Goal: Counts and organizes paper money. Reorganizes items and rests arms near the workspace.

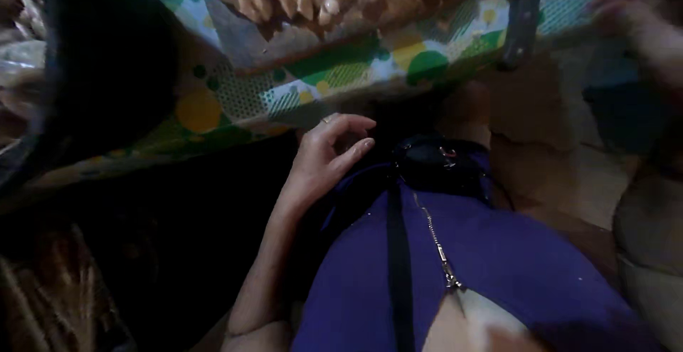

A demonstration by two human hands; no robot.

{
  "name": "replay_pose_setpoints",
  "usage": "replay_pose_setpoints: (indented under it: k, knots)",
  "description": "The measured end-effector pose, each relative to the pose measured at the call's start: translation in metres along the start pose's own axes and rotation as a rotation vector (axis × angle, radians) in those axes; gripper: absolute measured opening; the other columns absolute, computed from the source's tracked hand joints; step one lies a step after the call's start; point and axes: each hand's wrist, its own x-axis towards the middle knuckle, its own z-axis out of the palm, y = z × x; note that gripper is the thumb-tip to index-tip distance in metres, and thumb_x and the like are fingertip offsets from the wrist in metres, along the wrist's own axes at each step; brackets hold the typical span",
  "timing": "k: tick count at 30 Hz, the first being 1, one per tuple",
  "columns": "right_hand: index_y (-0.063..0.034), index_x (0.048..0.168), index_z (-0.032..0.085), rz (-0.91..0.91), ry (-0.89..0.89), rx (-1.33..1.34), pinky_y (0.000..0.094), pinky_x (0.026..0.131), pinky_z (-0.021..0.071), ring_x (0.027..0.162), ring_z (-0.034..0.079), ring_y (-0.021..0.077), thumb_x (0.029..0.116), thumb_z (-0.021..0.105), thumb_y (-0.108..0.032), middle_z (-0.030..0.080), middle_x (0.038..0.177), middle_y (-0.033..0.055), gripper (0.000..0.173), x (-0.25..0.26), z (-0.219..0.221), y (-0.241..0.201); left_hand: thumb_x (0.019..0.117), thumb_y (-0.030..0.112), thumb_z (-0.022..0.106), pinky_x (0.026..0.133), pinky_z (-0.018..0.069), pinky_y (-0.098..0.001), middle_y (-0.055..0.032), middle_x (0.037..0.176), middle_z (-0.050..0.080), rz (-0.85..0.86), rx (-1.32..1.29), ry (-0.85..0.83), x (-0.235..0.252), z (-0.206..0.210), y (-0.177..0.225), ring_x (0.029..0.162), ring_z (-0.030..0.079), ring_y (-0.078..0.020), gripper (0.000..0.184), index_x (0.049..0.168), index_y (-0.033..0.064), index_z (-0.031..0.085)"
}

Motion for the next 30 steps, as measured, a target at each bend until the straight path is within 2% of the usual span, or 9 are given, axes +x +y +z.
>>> replay_pose_setpoints:
  k: [2, 6, 8, 12, 17, 19, 21, 24, 30]
  knots:
    - [0.0026, 0.116, 0.07, -0.154, -0.172, -0.025, 0.0337, 0.094, 0.0549, 0.102, 0.067, 0.0173, 0.1038, 0.056, -0.019, 0.071, 0.111, 0.0152, 0.029, 0.0, 0.027, -0.041, 0.0979, 0.019, 0.068, 0.08, 0.0563, -0.0239, -0.0053, 0.111, 0.07, -0.016, 0.086, -0.023, -0.011, -0.003, -0.011, 0.092, 0.066, -0.007, 0.026, 0.12, 0.0066, 0.07]
    - [-0.0078, 0.101, 0.078, -0.281, -0.315, 0.059, 0.0255, 0.083, 0.0571, 0.093, 0.069, 0.0104, 0.1001, 0.061, -0.025, 0.073, 0.097, 0.0044, 0.024, -0.021, 0.076, -0.078, 0.0946, 0.018, 0.072, 0.081, 0.057, -0.0332, -0.0081, 0.106, 0.069, -0.027, 0.214, -0.054, -0.026, -0.003, -0.026, 0.09, 0.067, -0.0154, 0.022, 0.114, 0.0084, 0.074]
    - [-0.0104, 0.101, 0.079, -0.319, -0.349, 0.041, 0.0271, 0.08, 0.0572, 0.094, 0.069, 0.0132, 0.1013, 0.06, -0.026, 0.073, 0.097, 0.0043, 0.024, -0.02, 0.097, -0.089, 0.0935, 0.017, 0.073, 0.087, 0.0572, -0.0373, -0.009, 0.107, 0.071, -0.021, 0.237, -0.069, -0.029, 0.0, -0.031, 0.097, 0.068, -0.019, 0.021, 0.113, 0.0085, 0.075]
    - [-0.0103, 0.111, 0.076, -0.358, -0.519, -0.164, 0.0434, 0.073, 0.0561, 0.1, 0.067, 0.03, 0.1019, 0.057, -0.033, 0.07, 0.105, 0.0103, 0.031, -0.001, 0.138, -0.107, 0.0927, 0.017, 0.075, 0.085, 0.0584, -0.0424, -0.0114, 0.105, 0.07, 0.019, 0.271, -0.086, -0.03, 0.007, -0.032, 0.096, 0.069, -0.0232, 0.02, 0.111, 0.0076, 0.075]
    - [0.0005, 0.109, 0.071, -0.228, -0.978, -0.283, 0.0568, 0.088, 0.0477, 0.115, 0.06, 0.0388, 0.1032, 0.057, -0.022, 0.066, 0.116, 0.0187, 0.027, 0.025, 0.159, -0.138, 0.098, 0.022, 0.069, 0.088, 0.0584, -0.0409, -0.0105, 0.107, 0.072, -0.018, 0.26, -0.036, -0.039, 0.009, -0.027, 0.099, 0.07, -0.0222, 0.021, 0.112, 0.0078, 0.075]
    - [0.0066, 0.11, 0.068, -0.212, -1.012, -0.295, 0.063, 0.091, 0.0458, 0.119, 0.058, 0.046, 0.1016, 0.061, -0.018, 0.064, 0.119, 0.0257, 0.027, 0.033, 0.153, -0.149, 0.0982, 0.017, 0.068, 0.095, 0.0556, -0.0453, -0.017, 0.111, 0.072, -0.045, 0.231, -0.029, -0.04, 0.004, -0.019, 0.105, 0.07, -0.0301, 0.023, 0.114, 0.0023, 0.074]
    - [0.0061, 0.112, 0.068, -0.201, -1.02, -0.31, 0.0643, 0.093, 0.0455, 0.121, 0.057, 0.0466, 0.0995, 0.065, -0.017, 0.064, 0.122, 0.0257, 0.027, 0.037, 0.148, -0.152, 0.0965, 0.014, 0.07, 0.097, 0.0552, -0.0459, -0.0192, 0.111, 0.072, -0.046, 0.217, -0.012, -0.039, 0.0, -0.016, 0.106, 0.069, -0.0327, 0.023, 0.115, 0.001, 0.074]
    - [0.0024, 0.128, 0.065, -0.133, -1.153, -0.323, 0.0659, 0.103, 0.0409, 0.133, 0.05, 0.0447, 0.1029, 0.061, -0.023, 0.059, 0.137, 0.0233, 0.036, 0.042, 0.147, -0.152, 0.0968, 0.016, 0.07, 0.099, 0.0543, -0.0469, -0.019, 0.113, 0.071, -0.05, 0.207, -0.063, -0.033, -0.001, -0.015, 0.109, 0.069, -0.0325, 0.025, 0.118, 0.0027, 0.074]
    - [0.0065, 0.117, 0.069, -0.151, -1.059, -0.342, 0.0655, 0.1, 0.0435, 0.125, 0.057, 0.0458, 0.1025, 0.062, -0.024, 0.065, 0.126, 0.0266, 0.034, 0.038, 0.144, -0.154, 0.0991, 0.022, 0.068, 0.099, 0.0538, -0.0541, -0.0178, 0.121, 0.071, -0.027, 0.213, -0.19, -0.02, 0.001, -0.007, 0.114, 0.068, -0.0338, 0.026, 0.12, 0.0073, 0.074]
